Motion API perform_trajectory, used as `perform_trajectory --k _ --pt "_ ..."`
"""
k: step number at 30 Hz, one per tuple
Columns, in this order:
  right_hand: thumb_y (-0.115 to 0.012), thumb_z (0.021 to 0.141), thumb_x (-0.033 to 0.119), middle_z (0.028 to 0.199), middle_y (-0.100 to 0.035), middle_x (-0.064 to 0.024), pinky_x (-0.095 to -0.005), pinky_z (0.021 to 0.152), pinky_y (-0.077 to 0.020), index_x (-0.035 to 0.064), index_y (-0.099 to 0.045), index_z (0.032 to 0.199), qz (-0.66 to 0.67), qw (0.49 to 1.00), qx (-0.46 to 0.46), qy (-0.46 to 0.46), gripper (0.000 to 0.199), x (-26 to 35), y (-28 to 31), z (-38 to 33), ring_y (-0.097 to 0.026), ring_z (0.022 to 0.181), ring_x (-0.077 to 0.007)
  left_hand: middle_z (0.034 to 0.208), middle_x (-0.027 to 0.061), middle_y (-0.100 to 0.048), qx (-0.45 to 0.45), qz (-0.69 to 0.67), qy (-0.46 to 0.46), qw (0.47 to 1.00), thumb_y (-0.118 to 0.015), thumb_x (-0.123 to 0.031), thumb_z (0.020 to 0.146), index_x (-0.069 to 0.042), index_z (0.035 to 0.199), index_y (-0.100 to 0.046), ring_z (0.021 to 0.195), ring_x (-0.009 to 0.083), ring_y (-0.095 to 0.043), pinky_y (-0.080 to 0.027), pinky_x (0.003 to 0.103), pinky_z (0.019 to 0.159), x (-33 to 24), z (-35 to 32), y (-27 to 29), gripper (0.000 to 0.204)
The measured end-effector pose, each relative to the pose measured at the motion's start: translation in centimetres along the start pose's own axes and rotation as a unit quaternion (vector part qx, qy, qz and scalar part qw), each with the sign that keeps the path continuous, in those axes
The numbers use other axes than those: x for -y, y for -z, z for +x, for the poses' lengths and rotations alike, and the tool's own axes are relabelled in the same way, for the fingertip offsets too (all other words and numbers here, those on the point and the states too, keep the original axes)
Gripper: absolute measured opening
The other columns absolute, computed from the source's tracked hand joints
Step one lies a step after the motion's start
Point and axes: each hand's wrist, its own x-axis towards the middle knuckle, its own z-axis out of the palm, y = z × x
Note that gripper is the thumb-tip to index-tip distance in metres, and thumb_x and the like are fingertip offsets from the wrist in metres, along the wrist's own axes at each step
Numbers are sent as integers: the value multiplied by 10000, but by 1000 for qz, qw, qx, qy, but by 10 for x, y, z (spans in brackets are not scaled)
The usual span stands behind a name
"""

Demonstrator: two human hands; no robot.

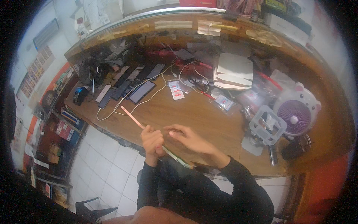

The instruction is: The person folds flat paperboard pieces into small rectangular boxes at a wooden counter. They repeatedly fold the sides, tuck flaps, and stack the finished boxes on the counter.

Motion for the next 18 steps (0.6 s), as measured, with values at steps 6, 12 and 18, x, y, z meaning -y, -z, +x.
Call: perform_trajectory --k 6,12,18 --pt "-682 913 263 1215 -571 -140 -329 971 -451 -28 -453 1302 -110 989 98 0 537 40 -8 -1 -547 1162 -190 604 36 -545 -22 -12 82 996 -352 -240 1001 -70 776 -595 503 206 -492 -348 363 616 -5 -11 1 372" --pt "-682 912 172 1280 -535 -117 -327 1037 -431 -6 -442 1329 -47 985 168 -10 514 36 0 10 -534 1201 -183 1115 114 -489 -115 125 241 955 -438 -302 999 -41 1260 -444 1062 301 -471 -312 452 984 -23 -21 -7 370" --pt "-692 902 255 1336 -515 -170 -374 1068 -401 -23 -435 1358 -63 983 165 -44 593 44 -7 8 -521 1251 -252 1527 176 -195 -291 -249 536 752 -549 -256 934 -88 1545 -36 1385 330 -290 -274 435 1114 -62 -20 -24 815"
